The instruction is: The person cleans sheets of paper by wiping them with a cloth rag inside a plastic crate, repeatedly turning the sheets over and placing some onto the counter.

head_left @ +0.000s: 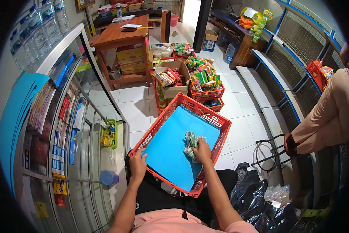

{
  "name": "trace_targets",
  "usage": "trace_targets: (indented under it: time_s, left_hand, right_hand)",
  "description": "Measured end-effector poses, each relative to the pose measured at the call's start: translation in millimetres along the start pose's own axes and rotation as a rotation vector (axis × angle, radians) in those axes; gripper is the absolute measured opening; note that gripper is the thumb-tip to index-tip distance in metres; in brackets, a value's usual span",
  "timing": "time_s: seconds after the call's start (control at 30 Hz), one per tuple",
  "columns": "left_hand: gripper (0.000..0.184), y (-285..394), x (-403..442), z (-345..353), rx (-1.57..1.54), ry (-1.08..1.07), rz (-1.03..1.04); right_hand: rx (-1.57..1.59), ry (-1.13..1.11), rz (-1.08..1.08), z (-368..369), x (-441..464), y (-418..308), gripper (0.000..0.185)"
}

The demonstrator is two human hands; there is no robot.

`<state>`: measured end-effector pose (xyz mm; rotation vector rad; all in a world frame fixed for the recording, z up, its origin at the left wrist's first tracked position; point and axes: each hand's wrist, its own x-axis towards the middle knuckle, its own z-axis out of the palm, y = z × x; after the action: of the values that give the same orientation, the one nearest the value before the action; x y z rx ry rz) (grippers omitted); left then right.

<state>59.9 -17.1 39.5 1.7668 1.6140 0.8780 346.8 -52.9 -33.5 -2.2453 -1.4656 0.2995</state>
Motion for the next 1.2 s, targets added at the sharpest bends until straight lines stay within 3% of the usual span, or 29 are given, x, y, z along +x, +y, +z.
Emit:
trace_targets:
  time_s: [0.1,0.3,0.43,0.6,0.7,0.77,0.93,1.1,1.2]
  left_hand:
    - [0.016,2,-2,6,0.224,0.205,0.450]
    - [0.009,7,3,1,0.220,0.223,0.485]
    - [0.011,3,-1,-1,0.262,0.022,0.279]
    - [0.013,3,3,-1,0.491,-0.047,0.332]
    - [0.013,-3,5,3,0.462,-0.050,0.357]
    - [0.014,-8,4,7,0.428,-0.056,0.377]
    - [0.013,-19,2,21,0.315,0.002,0.408]
    - [0.011,-10,1,20,0.292,0.038,0.403]
    - [0.009,-13,1,25,0.315,0.071,0.400]
  right_hand:
    - [-0.032,0.037,-0.080,2,-2,-1,0.031]
    - [-0.056,-0.237,-0.410,-3,-19,-27,0.033]
    - [-0.010,-0.370,-0.616,7,-45,-57,0.033]
    - [0.002,-0.221,-0.643,21,-26,-54,0.033]
    - [-0.109,-0.118,-0.441,18,8,-37,0.033]
    - [-0.111,0.090,-0.286,17,23,-20,0.035]
    - [-0.250,0.056,-0.188,28,21,-14,0.037]
    - [-0.144,-0.159,-0.479,34,-21,-57,0.041]
    - [-0.172,-0.038,-0.500,53,-8,-61,0.044]
